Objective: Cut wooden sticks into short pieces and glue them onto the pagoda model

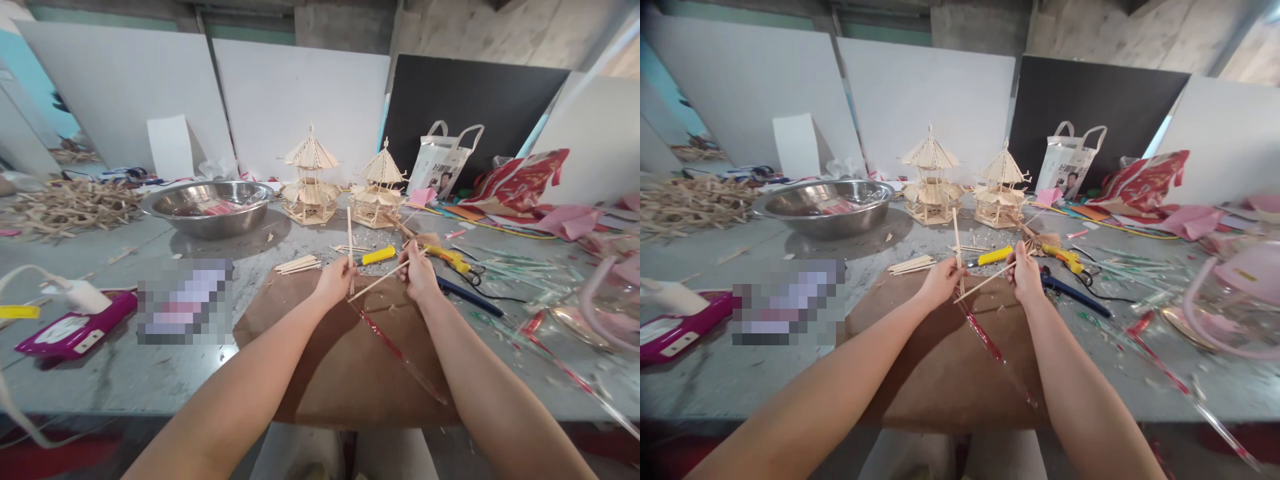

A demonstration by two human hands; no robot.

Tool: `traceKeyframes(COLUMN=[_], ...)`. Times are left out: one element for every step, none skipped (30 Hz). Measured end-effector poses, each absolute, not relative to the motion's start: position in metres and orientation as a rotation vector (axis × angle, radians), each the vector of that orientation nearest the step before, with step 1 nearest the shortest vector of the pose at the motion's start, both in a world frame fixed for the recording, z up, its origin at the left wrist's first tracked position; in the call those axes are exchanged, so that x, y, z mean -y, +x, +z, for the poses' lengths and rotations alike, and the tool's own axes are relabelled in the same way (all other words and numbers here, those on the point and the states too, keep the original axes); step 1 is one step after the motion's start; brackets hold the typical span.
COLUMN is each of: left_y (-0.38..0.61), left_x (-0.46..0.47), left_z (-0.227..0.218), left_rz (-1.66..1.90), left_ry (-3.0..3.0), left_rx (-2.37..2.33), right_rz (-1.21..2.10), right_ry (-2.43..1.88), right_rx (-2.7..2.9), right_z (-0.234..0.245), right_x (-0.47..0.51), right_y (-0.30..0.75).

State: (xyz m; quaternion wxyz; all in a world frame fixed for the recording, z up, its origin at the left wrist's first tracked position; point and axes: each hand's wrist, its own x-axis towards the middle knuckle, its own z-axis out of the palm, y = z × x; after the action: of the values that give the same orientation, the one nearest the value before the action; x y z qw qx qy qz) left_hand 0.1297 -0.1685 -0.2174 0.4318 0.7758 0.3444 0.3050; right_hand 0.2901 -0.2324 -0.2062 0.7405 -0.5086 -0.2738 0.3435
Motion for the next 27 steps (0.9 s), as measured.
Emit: traceKeyframes(left_y=[0.129, 0.129, 0.129, 0.129, 0.129, 0.129, 0.129, 0.129, 0.129, 0.129, 0.129, 0.129, 0.129, 0.129, 0.129, 0.129, 0.129, 0.129, 0.129, 0.129, 0.129, 0.129, 0.129, 0.129, 0.129, 0.128, 0.128], left_x=[0.167, 0.166, 0.164, 0.164, 0.163, 0.163, 0.163, 0.163, 0.163, 0.164, 0.164, 0.165, 0.165, 0.165, 0.165, 0.164, 0.163, 0.161, 0.16, 0.158, 0.157, 0.156, 0.155, 0.155, 0.156, 0.157, 0.158], left_z=[-0.218, -0.219, -0.219, -0.22, -0.22, -0.22, -0.22, -0.219, -0.219, -0.218, -0.217, -0.217, -0.217, -0.217, -0.218, -0.219, -0.22, -0.222, -0.223, -0.224, -0.225, -0.226, -0.227, -0.227, -0.227, -0.226, -0.225], left_rz=[0.757, 0.752, 0.744, 0.735, 0.726, 0.718, 0.711, 0.704, 0.698, 0.697, 0.697, 0.698, 0.7, 0.701, 0.704, 0.706, 0.71, 0.716, 0.723, 0.732, 0.743, 0.753, 0.759, 0.759, 0.755, 0.748, 0.739], left_ry=[1.932, 1.922, 1.904, 1.88, 1.854, 1.827, 1.801, 1.778, 1.76, 1.747, 1.741, 1.738, 1.737, 1.739, 1.745, 1.759, 1.779, 1.802, 1.827, 1.848, 1.864, 1.872, 1.869, 1.859, 1.844, 1.828, 1.815], left_rx=[-0.867, -0.871, -0.871, -0.869, -0.866, -0.866, -0.87, -0.874, -0.877, -0.877, -0.876, -0.875, -0.874, -0.873, -0.873, -0.869, -0.862, -0.851, -0.839, -0.827, -0.813, -0.798, -0.784, -0.769, -0.754, -0.737, -0.723], right_rz=[0.764, 0.763, 0.76, 0.754, 0.741, 0.722, 0.698, 0.672, 0.648, 0.631, 0.622, 0.622, 0.632, 0.654, 0.687, 0.728, 0.77, 0.811, 0.849, 0.888, 0.934, 0.999, 1.08, 1.178, 1.285, 1.396, 1.507], right_ry=[-1.153, -1.181, -1.2, -1.212, -1.216, -1.213, -1.209, -1.205, -1.206, -1.209, -1.216, -1.228, -1.243, -1.26, -1.278, -1.295, -1.312, -1.329, -1.344, -1.36, -1.382, -1.405, -1.424, -1.437, -1.443, -1.44, -1.425], right_rx=[0.596, 0.584, 0.569, 0.552, 0.532, 0.512, 0.492, 0.477, 0.469, 0.471, 0.484, 0.504, 0.526, 0.551, 0.573, 0.594, 0.615, 0.641, 0.675, 0.717, 0.767, 0.82, 0.874, 0.932, 0.994, 1.064, 1.141], right_z=[-0.207, -0.207, -0.208, -0.209, -0.21, -0.211, -0.212, -0.213, -0.214, -0.215, -0.215, -0.216, -0.216, -0.216, -0.216, -0.216, -0.216, -0.215, -0.215, -0.215, -0.215, -0.215, -0.214, -0.214, -0.213, -0.213, -0.212], right_x=[0.232, 0.232, 0.232, 0.231, 0.231, 0.23, 0.23, 0.229, 0.229, 0.228, 0.228, 0.228, 0.228, 0.228, 0.228, 0.228, 0.228, 0.228, 0.229, 0.229, 0.231, 0.232, 0.234, 0.237, 0.24, 0.243, 0.246], right_y=[0.289, 0.288, 0.288, 0.288, 0.29, 0.292, 0.294, 0.296, 0.297, 0.298, 0.299, 0.299, 0.298, 0.297, 0.295, 0.294, 0.293, 0.291, 0.29, 0.289, 0.288, 0.287, 0.285, 0.282, 0.279, 0.274, 0.269])
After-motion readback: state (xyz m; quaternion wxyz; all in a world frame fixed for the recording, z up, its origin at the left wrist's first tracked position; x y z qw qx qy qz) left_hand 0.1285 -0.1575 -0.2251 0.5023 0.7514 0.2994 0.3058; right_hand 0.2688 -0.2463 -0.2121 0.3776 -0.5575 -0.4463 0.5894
